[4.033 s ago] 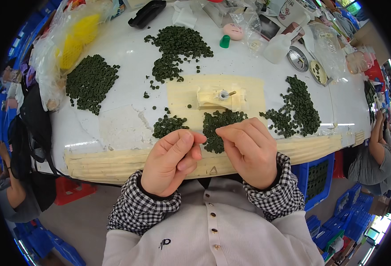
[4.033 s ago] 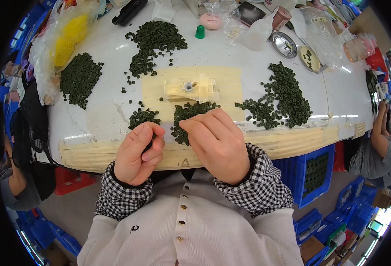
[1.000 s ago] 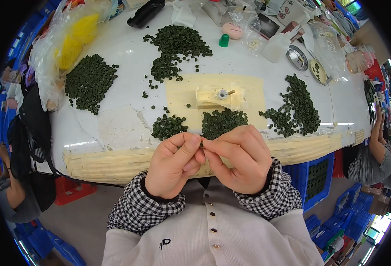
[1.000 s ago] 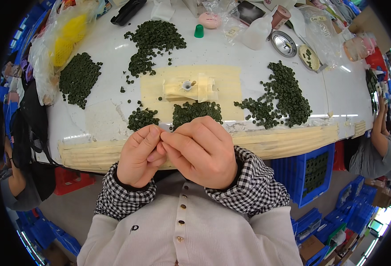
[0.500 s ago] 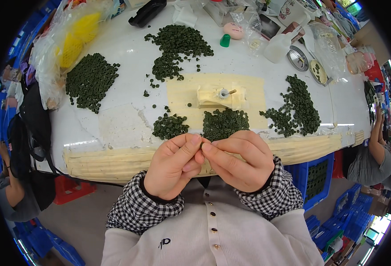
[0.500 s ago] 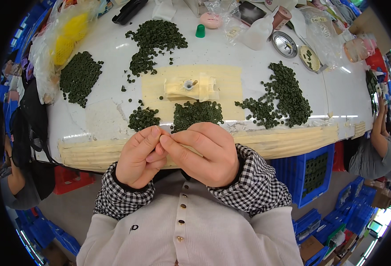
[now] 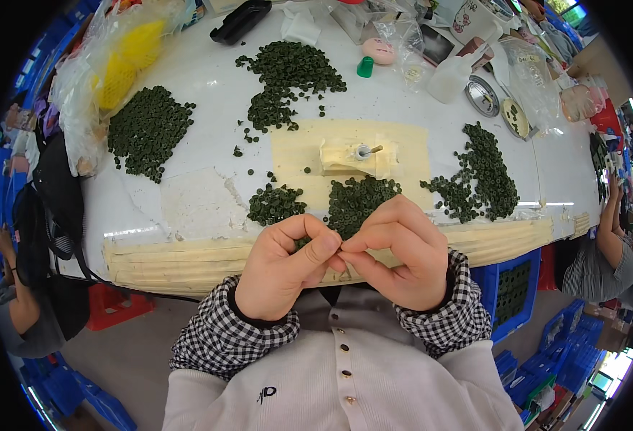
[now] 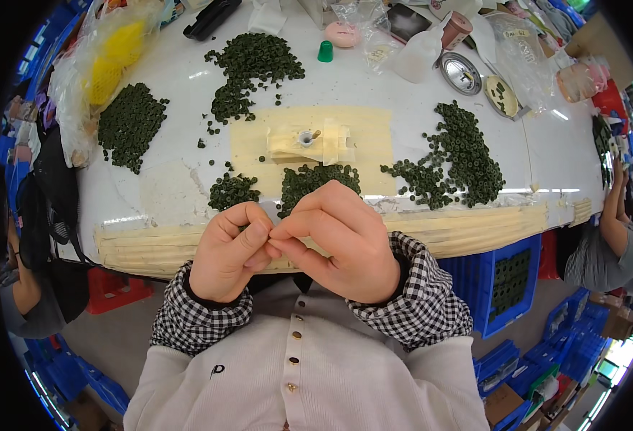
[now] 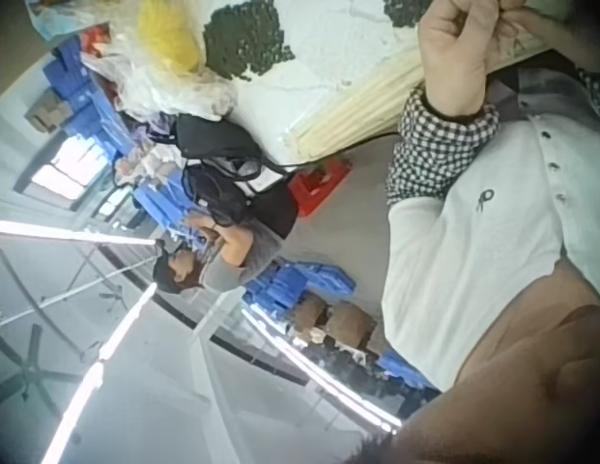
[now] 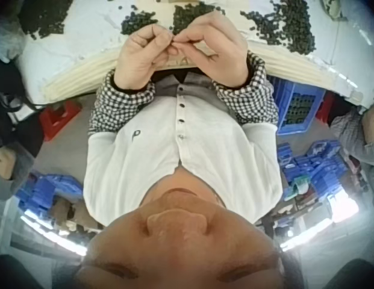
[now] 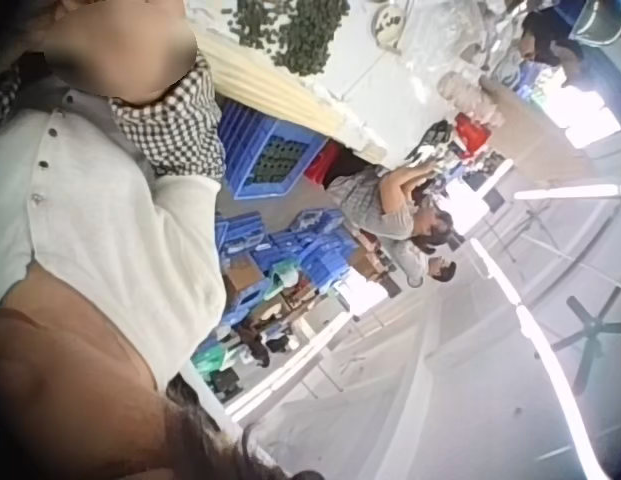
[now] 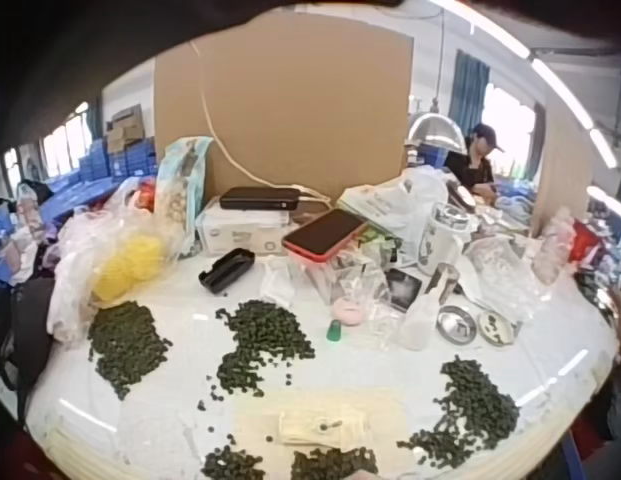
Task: Assembling small green plastic components onto a yellow base at a factory workbench.
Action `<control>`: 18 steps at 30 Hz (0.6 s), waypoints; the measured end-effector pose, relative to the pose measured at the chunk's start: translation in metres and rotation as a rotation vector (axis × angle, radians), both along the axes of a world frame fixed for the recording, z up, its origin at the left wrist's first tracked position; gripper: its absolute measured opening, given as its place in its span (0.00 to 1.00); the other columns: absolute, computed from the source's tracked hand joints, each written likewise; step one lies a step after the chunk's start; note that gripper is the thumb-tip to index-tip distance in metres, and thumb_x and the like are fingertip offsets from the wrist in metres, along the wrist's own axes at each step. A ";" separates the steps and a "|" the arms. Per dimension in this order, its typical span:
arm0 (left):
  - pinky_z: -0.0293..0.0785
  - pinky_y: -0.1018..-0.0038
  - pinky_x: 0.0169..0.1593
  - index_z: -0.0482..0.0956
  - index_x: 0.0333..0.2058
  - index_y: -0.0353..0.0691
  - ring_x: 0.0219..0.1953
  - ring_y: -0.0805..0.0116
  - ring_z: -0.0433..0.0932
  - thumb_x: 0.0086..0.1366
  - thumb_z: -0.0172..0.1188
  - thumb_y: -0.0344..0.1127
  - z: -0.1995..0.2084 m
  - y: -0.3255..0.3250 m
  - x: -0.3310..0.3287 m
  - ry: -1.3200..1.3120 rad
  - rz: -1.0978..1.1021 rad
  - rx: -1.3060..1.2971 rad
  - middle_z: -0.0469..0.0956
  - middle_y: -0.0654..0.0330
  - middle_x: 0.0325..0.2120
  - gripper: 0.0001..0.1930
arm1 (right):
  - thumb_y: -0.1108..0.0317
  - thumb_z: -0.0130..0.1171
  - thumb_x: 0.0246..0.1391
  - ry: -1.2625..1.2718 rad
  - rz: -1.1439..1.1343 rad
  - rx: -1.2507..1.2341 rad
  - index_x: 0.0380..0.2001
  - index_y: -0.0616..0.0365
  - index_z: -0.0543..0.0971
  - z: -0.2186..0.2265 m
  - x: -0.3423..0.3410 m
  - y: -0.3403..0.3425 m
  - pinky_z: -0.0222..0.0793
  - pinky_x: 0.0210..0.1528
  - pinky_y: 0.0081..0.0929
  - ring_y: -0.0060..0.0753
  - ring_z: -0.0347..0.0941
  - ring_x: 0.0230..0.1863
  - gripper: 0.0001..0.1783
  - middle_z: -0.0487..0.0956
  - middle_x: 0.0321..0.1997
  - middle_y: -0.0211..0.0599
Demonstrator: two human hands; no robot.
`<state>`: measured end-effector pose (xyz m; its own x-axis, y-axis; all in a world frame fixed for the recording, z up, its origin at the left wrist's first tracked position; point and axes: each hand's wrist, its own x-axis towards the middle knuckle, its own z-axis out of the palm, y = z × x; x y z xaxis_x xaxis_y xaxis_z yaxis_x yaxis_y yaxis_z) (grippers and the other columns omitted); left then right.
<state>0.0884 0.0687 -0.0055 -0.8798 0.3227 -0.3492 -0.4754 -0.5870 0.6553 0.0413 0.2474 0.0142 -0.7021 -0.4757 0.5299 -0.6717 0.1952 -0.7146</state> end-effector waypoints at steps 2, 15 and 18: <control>0.53 0.87 0.21 0.76 0.33 0.35 0.17 0.87 0.57 0.65 0.53 0.32 0.002 -0.001 0.000 0.040 0.004 -0.111 0.79 0.61 0.24 0.07 | 0.78 0.68 0.35 0.023 -0.005 0.021 0.26 0.61 0.78 0.001 -0.001 0.000 0.67 0.27 0.24 0.32 0.70 0.27 0.11 0.73 0.27 0.34; 0.72 0.78 0.42 0.77 0.33 0.29 0.34 0.75 0.78 0.62 0.54 0.26 0.010 -0.005 -0.001 0.146 -0.023 -0.271 0.81 0.56 0.29 0.06 | 0.80 0.65 0.37 -0.136 -0.007 -0.020 0.27 0.62 0.78 -0.004 0.002 -0.001 0.70 0.28 0.23 0.33 0.73 0.28 0.10 0.75 0.27 0.36; 0.72 0.78 0.42 0.77 0.33 0.29 0.34 0.75 0.78 0.62 0.54 0.26 0.008 -0.006 -0.001 0.155 -0.007 -0.289 0.81 0.56 0.29 0.06 | 0.81 0.64 0.39 -0.089 0.016 -0.037 0.28 0.63 0.77 -0.009 0.002 -0.002 0.71 0.29 0.23 0.34 0.75 0.28 0.09 0.76 0.29 0.38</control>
<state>0.0878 0.0631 0.0029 -0.9276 0.2362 -0.2893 -0.3604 -0.3629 0.8593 0.0431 0.2456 0.0050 -0.7398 -0.4683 0.4831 -0.6078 0.1572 -0.7784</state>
